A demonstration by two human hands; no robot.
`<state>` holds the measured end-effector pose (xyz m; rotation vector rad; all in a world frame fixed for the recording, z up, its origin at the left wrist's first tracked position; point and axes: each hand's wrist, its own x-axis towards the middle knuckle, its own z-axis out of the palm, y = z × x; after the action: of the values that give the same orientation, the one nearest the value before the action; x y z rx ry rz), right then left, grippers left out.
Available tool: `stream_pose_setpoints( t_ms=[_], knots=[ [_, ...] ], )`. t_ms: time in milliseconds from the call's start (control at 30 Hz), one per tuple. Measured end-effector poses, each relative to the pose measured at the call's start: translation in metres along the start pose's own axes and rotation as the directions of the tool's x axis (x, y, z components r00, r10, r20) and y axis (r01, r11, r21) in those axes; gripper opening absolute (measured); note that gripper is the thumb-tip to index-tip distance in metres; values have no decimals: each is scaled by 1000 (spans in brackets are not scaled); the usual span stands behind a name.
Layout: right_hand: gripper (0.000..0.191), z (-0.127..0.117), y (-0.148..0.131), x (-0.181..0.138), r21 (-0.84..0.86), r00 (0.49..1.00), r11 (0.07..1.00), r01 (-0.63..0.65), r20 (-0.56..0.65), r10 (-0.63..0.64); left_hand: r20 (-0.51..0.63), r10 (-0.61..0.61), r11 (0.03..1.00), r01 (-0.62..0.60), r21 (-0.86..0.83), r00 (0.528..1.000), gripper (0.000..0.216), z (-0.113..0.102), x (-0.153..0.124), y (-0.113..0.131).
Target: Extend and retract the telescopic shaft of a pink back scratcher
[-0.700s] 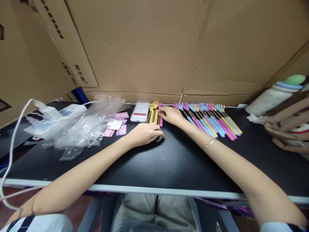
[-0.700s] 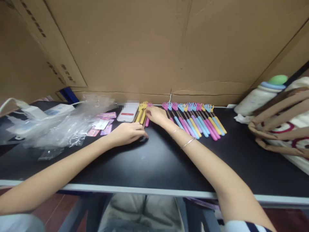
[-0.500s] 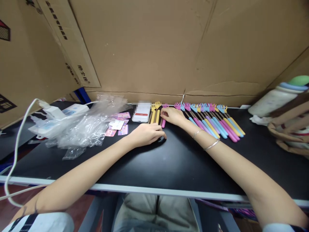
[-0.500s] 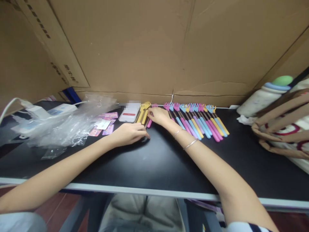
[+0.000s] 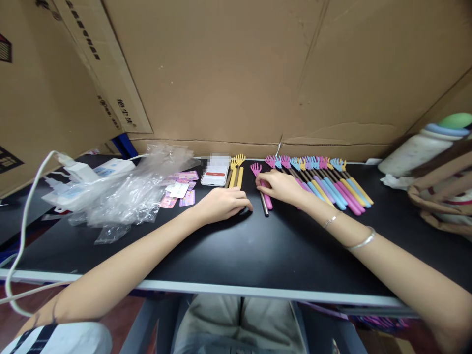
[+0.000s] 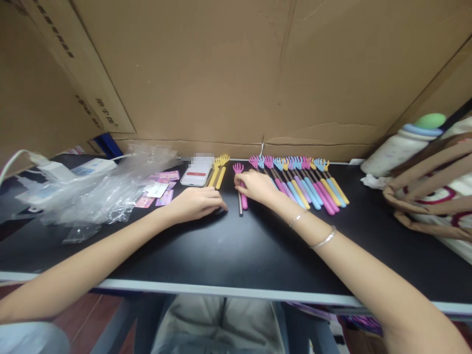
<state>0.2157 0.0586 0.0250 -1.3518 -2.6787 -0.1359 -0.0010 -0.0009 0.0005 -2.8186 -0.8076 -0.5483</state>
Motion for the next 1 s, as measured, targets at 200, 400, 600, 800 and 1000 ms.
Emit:
stream_pose_setpoints(
  t_ms=[200, 400, 600, 800, 1000],
  knots=[
    [16, -6, -8, -33, -18, 999, 999, 47, -20, -47, -41, -1, 1000, 1, 12, 999, 26, -1, -1, -2],
    [16, -20, -12, -57, -12, 996, 998, 54, 66, -53, -98, 45, 998, -39, 59, 994, 27, -1, -1, -2],
    [24, -26, -19, -64, 28, 989, 999, 17, 149, -21, -123, 49, 993, -36, 110, 991, 22, -4, -1, -2],
    [19, -26, -25, -67, 51, 990, 995, 83, 108, -88, -87, 77, 991, -66, 118, 993, 18, -4, 2, 1],
    [13, -22, -29, -65, 118, 983, 981, 154, 87, -164, -34, 56, 993, -52, 110, 998, 19, -1, 1, 1]
  ],
)
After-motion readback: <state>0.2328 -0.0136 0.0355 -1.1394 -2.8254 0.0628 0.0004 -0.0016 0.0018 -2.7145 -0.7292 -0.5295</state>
